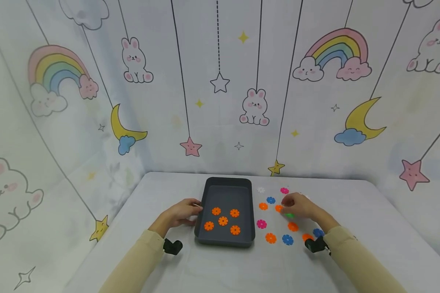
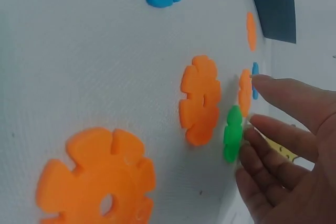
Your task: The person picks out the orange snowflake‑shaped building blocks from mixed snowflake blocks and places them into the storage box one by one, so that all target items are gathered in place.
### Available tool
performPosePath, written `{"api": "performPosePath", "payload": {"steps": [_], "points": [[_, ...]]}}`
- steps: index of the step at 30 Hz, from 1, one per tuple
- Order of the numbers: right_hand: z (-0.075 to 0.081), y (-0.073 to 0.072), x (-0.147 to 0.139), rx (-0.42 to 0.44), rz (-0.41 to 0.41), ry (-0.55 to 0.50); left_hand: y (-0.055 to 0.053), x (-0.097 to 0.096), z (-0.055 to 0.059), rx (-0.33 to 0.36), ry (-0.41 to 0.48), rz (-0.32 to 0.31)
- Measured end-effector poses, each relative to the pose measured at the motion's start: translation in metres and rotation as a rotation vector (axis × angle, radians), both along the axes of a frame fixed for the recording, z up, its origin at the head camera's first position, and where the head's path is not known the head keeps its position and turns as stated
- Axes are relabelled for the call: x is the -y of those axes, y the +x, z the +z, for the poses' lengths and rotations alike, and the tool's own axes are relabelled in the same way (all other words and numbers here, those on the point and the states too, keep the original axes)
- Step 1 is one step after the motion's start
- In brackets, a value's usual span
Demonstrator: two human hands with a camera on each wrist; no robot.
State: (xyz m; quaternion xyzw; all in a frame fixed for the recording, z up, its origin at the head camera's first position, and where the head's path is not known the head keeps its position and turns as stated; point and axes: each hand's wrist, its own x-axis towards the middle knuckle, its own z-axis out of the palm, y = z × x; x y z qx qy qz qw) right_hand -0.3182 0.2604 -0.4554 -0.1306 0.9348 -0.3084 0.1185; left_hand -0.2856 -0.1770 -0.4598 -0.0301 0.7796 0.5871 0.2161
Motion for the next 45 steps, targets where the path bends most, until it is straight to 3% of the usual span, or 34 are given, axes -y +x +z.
{"api": "performPosePath", "payload": {"steps": [11, 27, 34, 38, 45], "points": [[-0.010, 0.000, 0.000, -0.015, -0.008, -0.013, 0.001, 0.000, 0.001, -0.009, -0.008, -0.005], [-0.007, -0.002, 0.005, -0.065, -0.016, -0.039, 0.002, -0.001, 0.001, -0.016, -0.022, -0.003], [-0.003, -0.002, 0.006, -0.069, -0.017, -0.074, 0.003, 0.000, 0.001, -0.012, -0.024, -0.002], [0.001, -0.003, 0.008, -0.108, 0.025, -0.097, 0.002, -0.001, 0.002, -0.009, -0.029, -0.008], [0.018, -0.001, 0.024, -0.146, 0.069, -0.136, 0.002, 0.000, 0.003, -0.006, -0.039, -0.008]]}}
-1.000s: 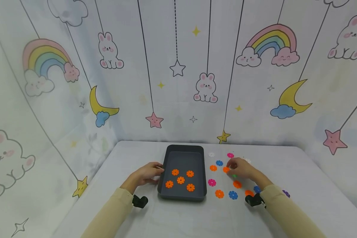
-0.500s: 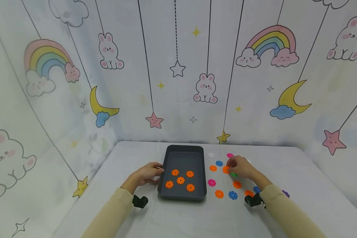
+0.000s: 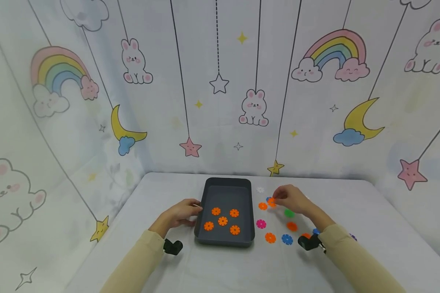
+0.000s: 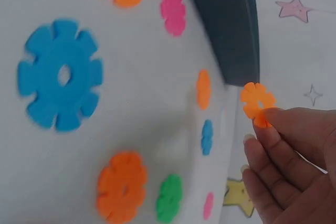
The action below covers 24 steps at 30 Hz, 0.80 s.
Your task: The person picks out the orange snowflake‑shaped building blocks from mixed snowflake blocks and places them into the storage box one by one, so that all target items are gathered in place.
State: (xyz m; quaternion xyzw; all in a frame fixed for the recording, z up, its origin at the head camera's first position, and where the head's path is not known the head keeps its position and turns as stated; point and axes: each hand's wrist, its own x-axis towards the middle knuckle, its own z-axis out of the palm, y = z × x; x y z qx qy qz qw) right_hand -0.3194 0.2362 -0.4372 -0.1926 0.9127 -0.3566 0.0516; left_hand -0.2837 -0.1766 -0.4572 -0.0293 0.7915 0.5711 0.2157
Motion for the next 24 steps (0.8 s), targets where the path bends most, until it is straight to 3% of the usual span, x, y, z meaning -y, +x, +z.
{"api": "performPosePath", "payload": {"steps": [14, 24], "points": [[0.030, 0.000, 0.058, -0.043, 0.089, -0.034, 0.000, -0.001, -0.001, -0.012, 0.000, 0.003], [0.031, -0.005, 0.086, -0.012, 0.094, -0.033, -0.001, -0.001, -0.001, -0.007, 0.003, 0.006]]}}
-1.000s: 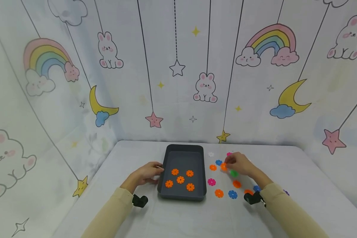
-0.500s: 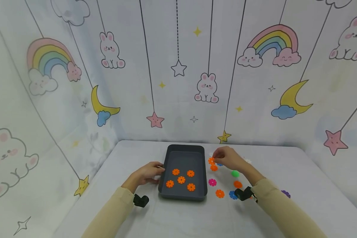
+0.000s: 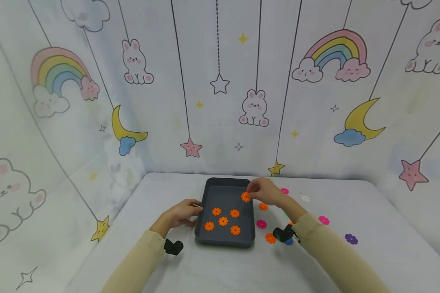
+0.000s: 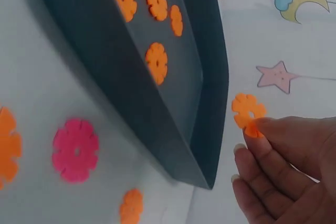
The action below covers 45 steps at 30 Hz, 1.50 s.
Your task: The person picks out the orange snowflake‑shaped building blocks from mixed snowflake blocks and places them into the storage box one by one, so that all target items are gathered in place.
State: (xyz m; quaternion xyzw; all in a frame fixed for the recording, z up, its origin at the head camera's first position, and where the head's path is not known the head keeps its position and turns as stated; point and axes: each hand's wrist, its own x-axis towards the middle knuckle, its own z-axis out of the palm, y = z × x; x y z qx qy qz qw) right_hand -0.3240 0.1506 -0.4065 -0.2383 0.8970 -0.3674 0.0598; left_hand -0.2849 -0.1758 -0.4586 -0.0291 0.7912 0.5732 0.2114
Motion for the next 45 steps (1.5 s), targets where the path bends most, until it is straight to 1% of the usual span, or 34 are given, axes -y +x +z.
{"api": "performPosePath", "payload": {"steps": [6, 8, 13, 16, 19, 27, 30, 34, 42, 45], "points": [[-0.001, -0.004, 0.018, 0.025, 0.011, -0.006, 0.000, -0.001, 0.001, 0.004, 0.000, 0.003], [-0.002, -0.006, 0.024, 0.043, 0.003, -0.006, 0.001, -0.001, 0.001, 0.005, -0.001, 0.003], [-0.005, -0.010, 0.041, 0.091, -0.070, 0.007, 0.001, -0.001, 0.002, 0.010, 0.001, 0.004], [-0.006, -0.011, 0.050, 0.099, -0.117, 0.011, 0.001, -0.001, 0.003, 0.012, 0.003, 0.002], [-0.009, -0.013, 0.058, 0.107, -0.146, 0.011, 0.001, -0.002, 0.003, 0.014, 0.007, 0.002], [-0.029, -0.021, 0.076, 0.177, -0.203, 0.034, 0.000, -0.002, 0.003, 0.017, 0.004, 0.003], [-0.036, -0.023, 0.080, 0.174, -0.220, 0.053, 0.000, -0.003, 0.001, 0.018, 0.008, 0.005], [-0.041, -0.024, 0.084, 0.162, -0.228, 0.084, 0.001, -0.002, 0.000, 0.016, 0.010, 0.002], [-0.040, -0.027, 0.088, 0.118, -0.215, 0.148, 0.001, 0.000, 0.003, 0.009, 0.008, 0.001], [-0.040, -0.028, 0.088, 0.114, -0.215, 0.165, 0.000, 0.000, 0.003, 0.010, 0.009, 0.005]]}}
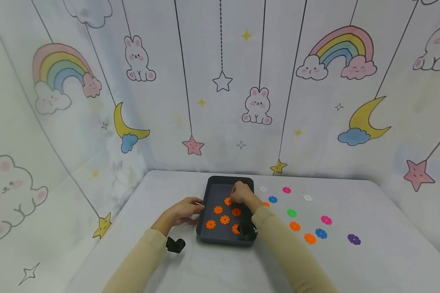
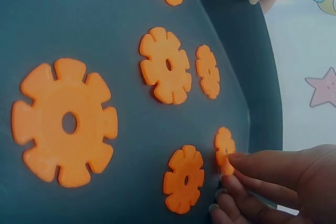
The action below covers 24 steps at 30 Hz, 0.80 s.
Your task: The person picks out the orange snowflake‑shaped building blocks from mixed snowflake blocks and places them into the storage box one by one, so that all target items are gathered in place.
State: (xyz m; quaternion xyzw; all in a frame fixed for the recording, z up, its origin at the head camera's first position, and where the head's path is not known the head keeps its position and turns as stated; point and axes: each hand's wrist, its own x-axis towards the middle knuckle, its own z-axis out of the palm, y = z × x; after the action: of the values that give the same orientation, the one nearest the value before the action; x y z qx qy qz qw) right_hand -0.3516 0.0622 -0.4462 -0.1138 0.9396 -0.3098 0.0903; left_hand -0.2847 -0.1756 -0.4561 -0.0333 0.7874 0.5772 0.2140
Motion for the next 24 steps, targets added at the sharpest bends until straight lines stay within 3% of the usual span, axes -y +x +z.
{"api": "performPosePath", "payload": {"steps": [8, 13, 18, 24], "points": [[0.012, 0.003, -0.010, -0.042, 0.035, 0.016, -0.001, 0.001, -0.002, 0.001, 0.015, 0.004], [0.028, 0.007, -0.026, -0.011, 0.064, -0.015, 0.000, 0.003, 0.000, -0.005, 0.008, 0.003], [0.045, 0.016, -0.051, 0.037, 0.102, -0.017, 0.000, 0.003, 0.002, -0.004, 0.007, 0.002], [0.050, 0.025, -0.091, 0.026, 0.142, -0.021, 0.001, 0.001, 0.001, 0.000, 0.010, -0.001]]}}
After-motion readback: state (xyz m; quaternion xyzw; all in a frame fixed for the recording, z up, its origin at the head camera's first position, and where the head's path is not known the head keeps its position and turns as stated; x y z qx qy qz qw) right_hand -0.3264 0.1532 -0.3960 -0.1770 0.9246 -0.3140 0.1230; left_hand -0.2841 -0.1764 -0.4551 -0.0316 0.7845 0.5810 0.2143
